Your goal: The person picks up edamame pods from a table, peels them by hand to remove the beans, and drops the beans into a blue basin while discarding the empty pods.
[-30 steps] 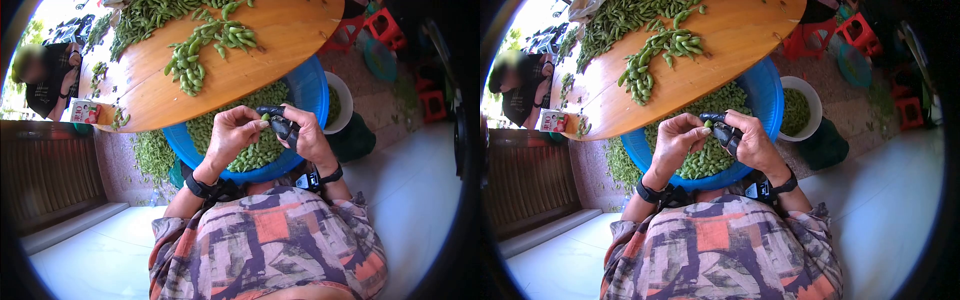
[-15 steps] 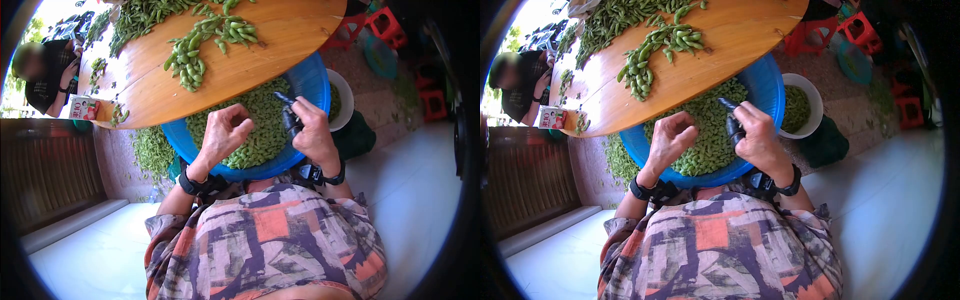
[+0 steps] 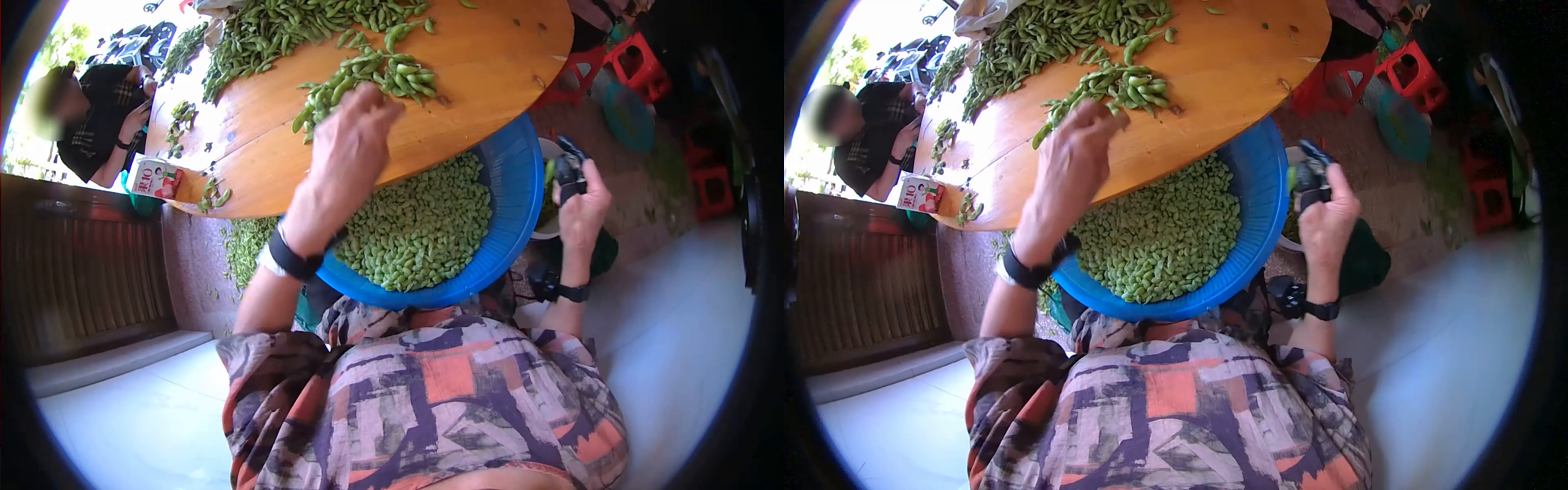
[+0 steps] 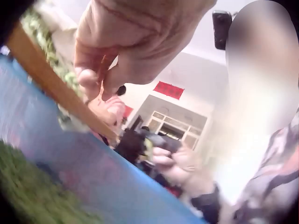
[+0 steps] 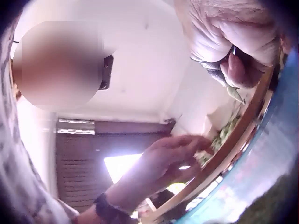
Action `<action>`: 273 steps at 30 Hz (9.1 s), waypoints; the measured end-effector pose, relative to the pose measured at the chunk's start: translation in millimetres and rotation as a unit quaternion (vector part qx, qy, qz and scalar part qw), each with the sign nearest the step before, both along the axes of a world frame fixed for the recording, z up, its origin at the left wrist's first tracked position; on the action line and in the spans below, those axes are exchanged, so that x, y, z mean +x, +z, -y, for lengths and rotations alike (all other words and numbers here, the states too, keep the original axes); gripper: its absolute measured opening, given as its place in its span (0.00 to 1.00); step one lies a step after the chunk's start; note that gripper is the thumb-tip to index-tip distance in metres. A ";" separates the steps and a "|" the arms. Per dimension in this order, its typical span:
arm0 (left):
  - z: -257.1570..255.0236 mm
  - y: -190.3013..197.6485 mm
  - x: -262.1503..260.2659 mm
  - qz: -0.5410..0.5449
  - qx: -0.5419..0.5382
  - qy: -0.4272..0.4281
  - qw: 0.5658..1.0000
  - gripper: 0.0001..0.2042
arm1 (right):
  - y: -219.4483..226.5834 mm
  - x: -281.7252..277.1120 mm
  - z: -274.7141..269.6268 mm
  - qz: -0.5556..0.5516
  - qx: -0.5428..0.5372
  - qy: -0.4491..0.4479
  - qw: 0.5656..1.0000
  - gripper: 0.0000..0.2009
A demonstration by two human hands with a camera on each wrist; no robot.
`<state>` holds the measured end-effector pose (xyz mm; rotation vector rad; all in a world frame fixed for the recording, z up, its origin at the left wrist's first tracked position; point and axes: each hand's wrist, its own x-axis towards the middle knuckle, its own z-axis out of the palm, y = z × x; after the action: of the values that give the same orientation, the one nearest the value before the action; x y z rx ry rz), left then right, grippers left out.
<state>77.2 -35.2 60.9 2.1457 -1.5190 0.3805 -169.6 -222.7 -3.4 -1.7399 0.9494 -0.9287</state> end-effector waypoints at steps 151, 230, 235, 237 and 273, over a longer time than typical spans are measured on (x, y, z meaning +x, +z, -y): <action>-27.8 -48.0 -73.7 -0.832 -0.161 -0.158 0.507 0.16 | 45.3 51.9 -61.4 0.031 0.283 0.422 0.861 0.05; -21.5 -7.3 19.1 0.003 -0.014 0.125 0.992 0.05 | 23.6 -11.5 8.6 -0.214 -0.190 -0.054 0.957 0.26; -16.1 -12.7 30.9 0.001 0.035 0.116 0.993 0.07 | 18.2 -0.9 -1.9 -0.163 -0.176 0.004 0.971 0.22; -12.4 -9.9 33.3 0.013 0.008 0.115 0.993 0.06 | 14.6 4.1 -1.8 -0.127 -0.218 0.026 0.967 0.21; -38.8 -68.1 -74.7 -0.797 -0.149 -0.074 0.581 0.16 | 14.6 43.4 -74.8 -0.015 0.008 0.360 0.933 0.06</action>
<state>2.5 3.7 -7.2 1.0865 -0.3728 -1.0641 -126.2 -147.9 11.3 -1.8821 0.2711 -0.4084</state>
